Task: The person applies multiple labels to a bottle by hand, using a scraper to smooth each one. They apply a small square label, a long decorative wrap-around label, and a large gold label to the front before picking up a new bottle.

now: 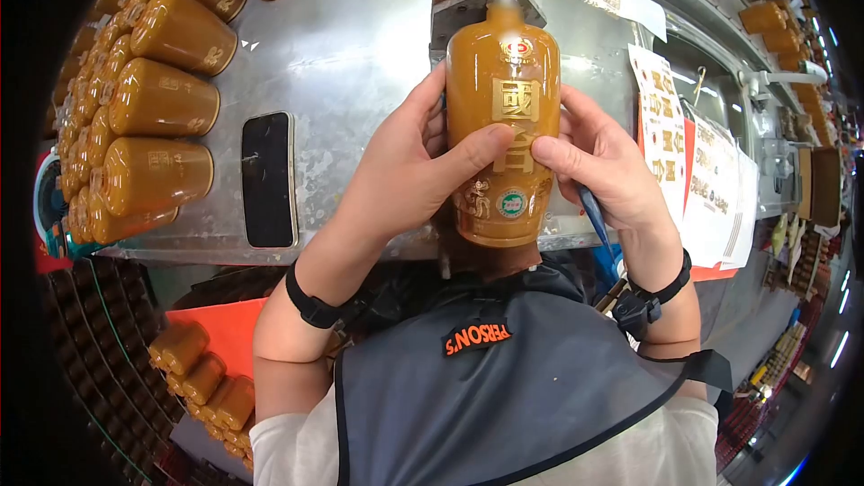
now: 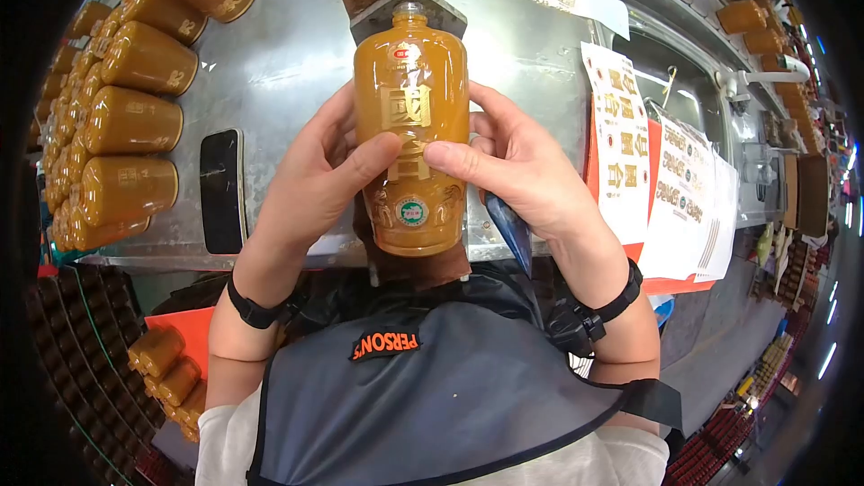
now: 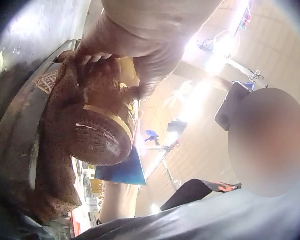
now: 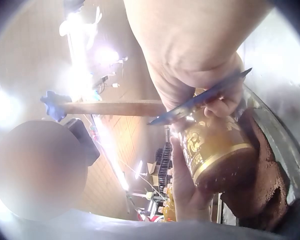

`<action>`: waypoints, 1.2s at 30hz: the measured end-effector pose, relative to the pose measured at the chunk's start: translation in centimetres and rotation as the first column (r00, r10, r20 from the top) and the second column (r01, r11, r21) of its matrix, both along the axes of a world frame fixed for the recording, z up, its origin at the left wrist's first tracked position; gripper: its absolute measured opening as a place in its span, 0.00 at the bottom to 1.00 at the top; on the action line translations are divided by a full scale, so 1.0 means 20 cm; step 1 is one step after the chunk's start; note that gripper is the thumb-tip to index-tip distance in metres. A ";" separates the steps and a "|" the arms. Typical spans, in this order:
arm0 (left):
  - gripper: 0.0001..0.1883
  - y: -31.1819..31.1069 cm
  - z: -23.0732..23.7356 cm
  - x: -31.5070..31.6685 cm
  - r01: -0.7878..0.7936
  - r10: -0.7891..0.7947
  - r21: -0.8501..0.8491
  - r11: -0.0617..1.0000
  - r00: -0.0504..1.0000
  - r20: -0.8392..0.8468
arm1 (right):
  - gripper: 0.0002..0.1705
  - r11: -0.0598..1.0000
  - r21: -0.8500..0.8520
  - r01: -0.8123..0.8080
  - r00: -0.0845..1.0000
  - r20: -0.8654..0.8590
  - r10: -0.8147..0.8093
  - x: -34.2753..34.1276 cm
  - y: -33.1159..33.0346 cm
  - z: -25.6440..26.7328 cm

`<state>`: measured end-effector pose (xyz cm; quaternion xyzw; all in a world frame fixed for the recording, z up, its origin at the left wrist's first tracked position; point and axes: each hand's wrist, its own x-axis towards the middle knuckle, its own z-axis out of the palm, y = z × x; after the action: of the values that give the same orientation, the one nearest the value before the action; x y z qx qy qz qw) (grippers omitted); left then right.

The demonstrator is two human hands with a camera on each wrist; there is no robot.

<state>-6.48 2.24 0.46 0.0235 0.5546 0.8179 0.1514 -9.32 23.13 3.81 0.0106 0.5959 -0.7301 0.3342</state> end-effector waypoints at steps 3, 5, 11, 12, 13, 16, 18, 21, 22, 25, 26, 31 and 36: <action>0.37 0.01 -0.01 0.00 -0.017 0.017 0.003 1.000 1.000 -0.007 | 0.45 1.000 -0.002 0.003 1.000 -0.009 -0.003 0.00 0.00 0.00; 0.38 0.00 -0.01 0.01 -0.014 0.014 0.006 1.000 1.000 -0.012 | 0.46 1.000 0.026 0.001 1.000 -0.026 0.000 0.00 0.01 -0.01; 0.45 -0.03 -0.02 -0.06 -0.053 0.053 0.000 0.999 0.998 0.016 | 0.45 0.987 0.157 0.039 0.994 -0.112 -0.021 -0.10 0.06 0.04; 0.47 -0.04 -0.02 -0.08 -0.065 0.066 -0.027 0.998 0.997 0.033 | 0.45 0.987 0.156 0.037 0.993 -0.116 -0.019 -0.12 0.05 0.05; 0.47 -0.03 -0.01 -0.08 -0.066 0.067 -0.026 0.997 0.997 0.029 | 0.45 0.987 0.162 0.024 0.986 -0.170 0.004 -0.14 0.04 0.06; 0.48 0.00 0.02 -0.10 -0.045 0.046 -0.032 0.998 0.999 0.017 | 0.46 0.983 0.181 0.031 0.965 -0.262 0.018 -0.16 0.01 0.04; 0.49 0.00 0.01 -0.10 -0.064 0.062 -0.091 0.994 0.998 -0.021 | 0.48 0.949 0.315 0.009 0.952 -0.294 0.089 -0.17 0.00 0.02; 0.49 0.00 0.02 -0.10 -0.062 0.061 -0.078 0.995 0.998 -0.015 | 0.48 0.957 0.288 0.022 0.957 -0.282 0.063 -0.17 -0.02 0.02; 0.49 0.00 0.02 -0.10 -0.061 0.060 -0.079 0.995 0.998 -0.012 | 0.48 0.960 0.279 0.026 0.960 -0.276 0.054 -0.17 -0.02 0.01; 0.48 0.00 0.03 -0.10 -0.058 0.060 -0.098 0.994 0.998 0.013 | 0.48 0.968 0.251 0.023 0.965 -0.258 0.044 -0.17 -0.02 0.01; 0.48 0.00 0.02 -0.10 -0.064 0.065 -0.089 0.994 0.998 0.008 | 0.48 0.967 0.252 0.026 0.965 -0.257 0.041 -0.17 -0.02 0.01; 0.48 0.01 0.02 -0.09 -0.078 0.079 -0.082 0.994 0.997 0.005 | 0.47 0.972 0.234 0.026 0.970 -0.242 0.032 -0.17 -0.01 0.01; 0.48 0.01 0.02 -0.09 -0.083 0.082 -0.084 0.993 0.997 -0.007 | 0.47 0.978 0.209 0.030 0.965 -0.260 0.026 -0.18 -0.01 -0.02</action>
<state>-8.34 2.40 0.91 -0.0042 0.5893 0.7993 0.1173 -12.82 22.97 3.50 -0.0498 0.7088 -0.6582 0.2489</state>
